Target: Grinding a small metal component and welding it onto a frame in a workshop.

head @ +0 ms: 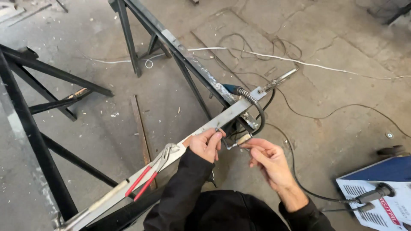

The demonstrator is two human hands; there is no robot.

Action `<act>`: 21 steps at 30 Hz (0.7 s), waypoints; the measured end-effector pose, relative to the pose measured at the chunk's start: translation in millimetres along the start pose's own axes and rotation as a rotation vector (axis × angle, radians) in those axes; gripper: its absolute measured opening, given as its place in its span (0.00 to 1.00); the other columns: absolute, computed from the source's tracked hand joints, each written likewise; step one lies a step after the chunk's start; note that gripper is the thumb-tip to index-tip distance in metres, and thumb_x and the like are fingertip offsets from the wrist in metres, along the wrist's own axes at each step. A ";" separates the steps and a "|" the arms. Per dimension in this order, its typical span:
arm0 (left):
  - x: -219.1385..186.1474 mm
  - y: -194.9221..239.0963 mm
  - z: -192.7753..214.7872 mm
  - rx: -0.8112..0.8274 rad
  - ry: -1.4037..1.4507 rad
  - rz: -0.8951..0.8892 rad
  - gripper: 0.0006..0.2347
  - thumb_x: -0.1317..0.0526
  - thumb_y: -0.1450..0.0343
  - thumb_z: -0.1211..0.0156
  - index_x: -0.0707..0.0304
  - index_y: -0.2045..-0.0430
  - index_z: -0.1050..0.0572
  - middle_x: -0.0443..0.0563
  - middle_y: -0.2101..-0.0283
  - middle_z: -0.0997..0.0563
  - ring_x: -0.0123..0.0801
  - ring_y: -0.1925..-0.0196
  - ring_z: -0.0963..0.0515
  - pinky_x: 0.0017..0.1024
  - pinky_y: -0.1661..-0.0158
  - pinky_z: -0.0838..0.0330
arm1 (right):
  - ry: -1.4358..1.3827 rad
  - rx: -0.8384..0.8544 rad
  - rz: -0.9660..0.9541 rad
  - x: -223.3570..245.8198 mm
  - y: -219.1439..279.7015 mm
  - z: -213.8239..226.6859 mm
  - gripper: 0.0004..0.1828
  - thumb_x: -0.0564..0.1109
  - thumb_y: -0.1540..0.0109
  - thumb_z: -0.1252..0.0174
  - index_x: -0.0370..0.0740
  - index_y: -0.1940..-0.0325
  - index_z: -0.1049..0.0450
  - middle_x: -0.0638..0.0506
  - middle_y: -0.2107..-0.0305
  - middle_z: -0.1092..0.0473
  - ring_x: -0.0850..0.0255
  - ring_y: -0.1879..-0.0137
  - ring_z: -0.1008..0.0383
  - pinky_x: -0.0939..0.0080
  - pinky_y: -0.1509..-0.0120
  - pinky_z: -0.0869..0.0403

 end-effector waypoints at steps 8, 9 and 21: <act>25.6 -79.3 33.9 -0.080 -0.282 0.013 0.07 0.63 0.21 0.35 0.60 0.65 0.11 0.51 0.85 0.20 0.40 0.82 0.18 0.33 0.74 0.22 | 1.050 0.062 0.157 69.1 -179.5 28.5 0.14 0.51 0.29 0.30 0.41 0.45 0.13 0.42 0.65 0.15 0.54 0.58 0.17 0.48 0.48 0.18; 32.8 -83.1 35.4 -0.087 -0.332 -0.004 0.07 0.62 0.21 0.34 0.58 0.64 0.10 0.53 0.85 0.20 0.45 0.79 0.17 0.37 0.70 0.21 | 1.230 0.115 0.195 77.7 -206.5 21.0 0.16 0.54 0.29 0.29 0.41 0.47 0.14 0.41 0.65 0.16 0.46 0.57 0.14 0.43 0.46 0.17; 162.1 -113.4 -0.7 -0.147 -0.561 0.094 0.07 0.55 0.20 0.37 0.48 0.62 0.12 0.48 0.77 0.16 0.48 0.63 0.14 0.43 0.53 0.18 | 1.940 0.957 -0.661 98.1 -394.3 105.1 0.63 0.61 0.41 0.19 0.32 0.13 0.44 0.32 0.21 0.35 0.33 0.14 0.39 0.31 0.09 0.39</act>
Point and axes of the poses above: each hand's wrist, its own y-axis away from the middle knuckle, its own z-axis out of the back of the hand, x = y × z, the point moved 6 cm from there along -y, towards the middle knuckle
